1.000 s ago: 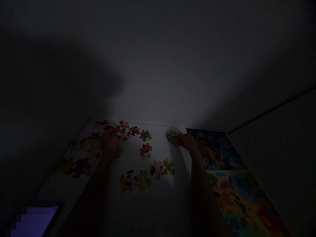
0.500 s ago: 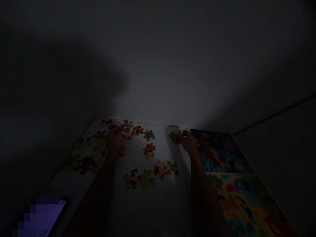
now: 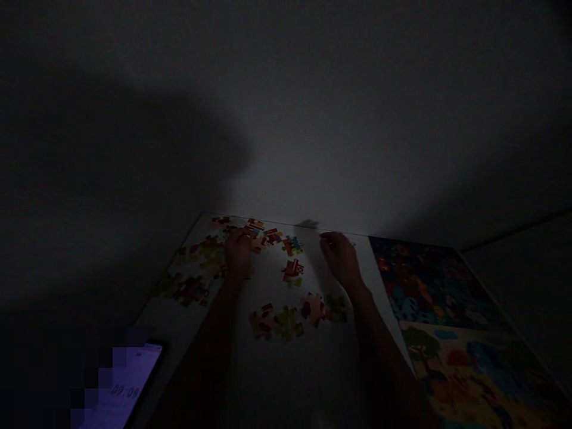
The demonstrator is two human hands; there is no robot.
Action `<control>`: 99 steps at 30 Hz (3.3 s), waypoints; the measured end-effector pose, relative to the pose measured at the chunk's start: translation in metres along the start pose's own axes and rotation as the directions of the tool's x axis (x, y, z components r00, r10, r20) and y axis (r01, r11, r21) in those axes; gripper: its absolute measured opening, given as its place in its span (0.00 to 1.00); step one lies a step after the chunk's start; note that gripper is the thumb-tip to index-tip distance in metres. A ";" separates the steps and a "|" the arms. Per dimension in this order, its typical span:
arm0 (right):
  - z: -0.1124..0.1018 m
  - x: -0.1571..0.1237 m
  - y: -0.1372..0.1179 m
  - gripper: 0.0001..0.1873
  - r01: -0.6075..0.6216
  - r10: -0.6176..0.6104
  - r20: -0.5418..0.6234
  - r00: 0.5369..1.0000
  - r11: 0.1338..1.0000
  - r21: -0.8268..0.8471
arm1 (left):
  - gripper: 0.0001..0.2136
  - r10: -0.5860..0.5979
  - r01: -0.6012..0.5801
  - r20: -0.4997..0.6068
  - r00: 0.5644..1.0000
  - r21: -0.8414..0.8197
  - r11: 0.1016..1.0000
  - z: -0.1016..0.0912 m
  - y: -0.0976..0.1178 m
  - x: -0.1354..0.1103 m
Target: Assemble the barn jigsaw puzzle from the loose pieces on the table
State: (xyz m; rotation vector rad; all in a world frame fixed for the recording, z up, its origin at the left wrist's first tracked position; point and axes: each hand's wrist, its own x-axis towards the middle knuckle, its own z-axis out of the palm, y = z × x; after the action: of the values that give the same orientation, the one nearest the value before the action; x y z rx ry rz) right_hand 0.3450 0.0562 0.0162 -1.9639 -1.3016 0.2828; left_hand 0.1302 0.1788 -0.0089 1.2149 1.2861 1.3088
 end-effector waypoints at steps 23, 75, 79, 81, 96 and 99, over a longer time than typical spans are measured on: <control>0.028 -0.010 0.010 0.15 0.008 -0.009 0.389 0.921 1.000 0.004 | 0.08 -0.157 0.236 0.234 0.959 -0.360 0.903 0.014 0.008 -0.016; 0.047 -0.007 0.013 0.13 0.091 -0.090 0.280 0.956 0.996 0.009 | 0.29 0.141 -0.367 0.344 0.928 0.908 0.202 -0.007 -0.018 -0.028; 0.046 -0.007 0.013 0.12 0.101 -0.103 0.243 0.965 0.995 0.019 | 0.30 0.196 -0.380 0.339 0.920 0.895 0.232 -0.005 -0.021 -0.045; 0.045 -0.008 0.009 0.11 0.099 -0.100 0.235 0.967 0.995 0.017 | 0.30 0.219 -0.406 0.351 0.910 0.859 0.310 -0.006 -0.018 -0.050; 0.037 -0.109 0.006 0.24 0.116 -0.086 0.160 0.983 0.975 -0.188 | 0.20 0.297 -0.584 0.508 0.808 0.757 0.293 -0.077 -0.019 -0.143; 0.035 -0.110 -0.006 0.24 0.088 -0.045 0.156 0.987 0.956 -0.278 | 0.21 0.278 -0.598 0.534 0.799 0.753 0.275 -0.077 -0.017 -0.147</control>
State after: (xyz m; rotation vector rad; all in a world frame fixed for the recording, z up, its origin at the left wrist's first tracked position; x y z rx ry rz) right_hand 0.2714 -0.0220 -0.0272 -2.1651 -1.5748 0.2209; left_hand 0.0683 0.0251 -0.0313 2.6402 1.5036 0.5898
